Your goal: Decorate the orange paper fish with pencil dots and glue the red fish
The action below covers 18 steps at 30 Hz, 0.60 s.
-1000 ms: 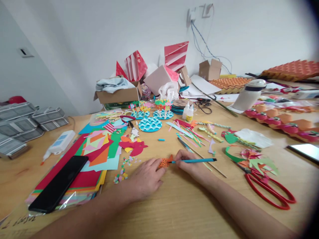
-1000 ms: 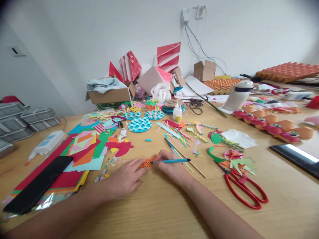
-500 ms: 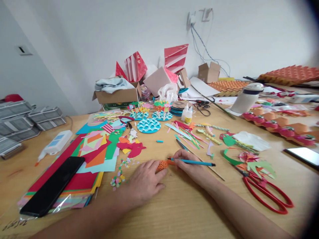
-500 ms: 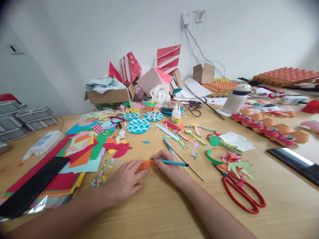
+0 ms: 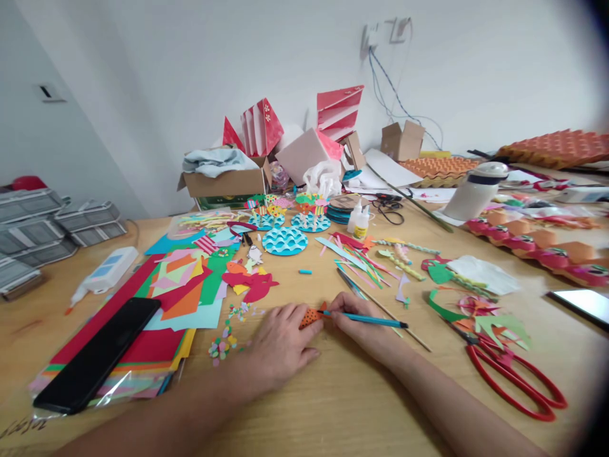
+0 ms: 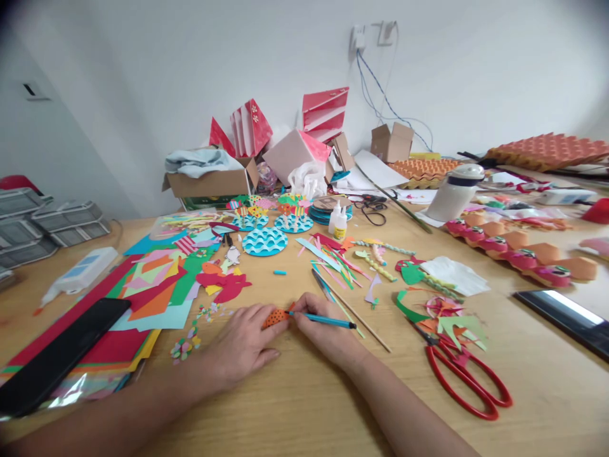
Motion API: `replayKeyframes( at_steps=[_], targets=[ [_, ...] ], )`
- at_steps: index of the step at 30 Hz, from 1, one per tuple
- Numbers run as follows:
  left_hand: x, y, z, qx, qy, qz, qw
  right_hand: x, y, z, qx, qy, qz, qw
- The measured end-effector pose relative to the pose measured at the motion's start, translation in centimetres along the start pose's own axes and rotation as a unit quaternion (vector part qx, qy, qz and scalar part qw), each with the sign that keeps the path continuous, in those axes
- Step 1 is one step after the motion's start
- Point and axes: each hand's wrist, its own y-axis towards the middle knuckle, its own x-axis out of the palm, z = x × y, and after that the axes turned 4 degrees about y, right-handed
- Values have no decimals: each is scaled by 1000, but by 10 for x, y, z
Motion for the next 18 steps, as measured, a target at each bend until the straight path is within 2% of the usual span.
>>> replayKeyframes(
  at_steps=[18],
  targets=[
    [0,3,2,1,11,3,1000,4,2,5,-8,-40,11,999]
  ],
)
